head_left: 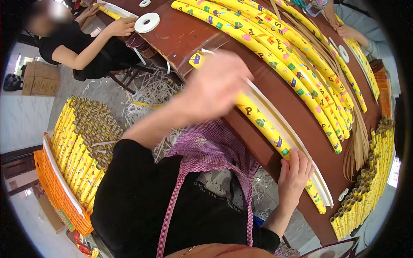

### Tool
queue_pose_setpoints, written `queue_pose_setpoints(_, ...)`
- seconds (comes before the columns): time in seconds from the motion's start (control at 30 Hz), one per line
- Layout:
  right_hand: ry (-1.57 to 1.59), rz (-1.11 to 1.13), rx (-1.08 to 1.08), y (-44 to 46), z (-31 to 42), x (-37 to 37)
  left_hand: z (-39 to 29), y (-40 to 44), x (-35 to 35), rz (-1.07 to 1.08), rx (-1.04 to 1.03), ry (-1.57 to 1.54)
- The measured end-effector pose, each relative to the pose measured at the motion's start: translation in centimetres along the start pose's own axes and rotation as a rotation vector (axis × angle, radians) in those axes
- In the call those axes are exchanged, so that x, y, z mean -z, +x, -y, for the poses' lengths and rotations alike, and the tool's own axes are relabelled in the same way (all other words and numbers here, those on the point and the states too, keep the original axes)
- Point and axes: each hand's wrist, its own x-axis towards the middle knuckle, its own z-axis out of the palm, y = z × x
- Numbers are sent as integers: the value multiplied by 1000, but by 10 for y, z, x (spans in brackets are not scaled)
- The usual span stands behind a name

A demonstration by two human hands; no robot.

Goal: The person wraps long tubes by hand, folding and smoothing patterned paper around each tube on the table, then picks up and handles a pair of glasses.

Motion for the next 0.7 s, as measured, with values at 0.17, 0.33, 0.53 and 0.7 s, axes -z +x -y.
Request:
queue_pose_setpoints(0.17, 41, -7, -18, -2, 3, -7, 100, -8, 46, 280, 646, -56)
queue_pose_setpoints(0.33, 41, -67, 42, -8, -1, -13, 126, -14, 50, 568, 778, -353)
queue_pose_setpoints(0.53, 28, -86, 88, -17, -10, -8, 127, 6, 48, 812, 712, -340)
queue_pose_setpoints(0.7, 12, -104, 91, -20, -13, -1, 124, 19, 41, 961, 603, -219)
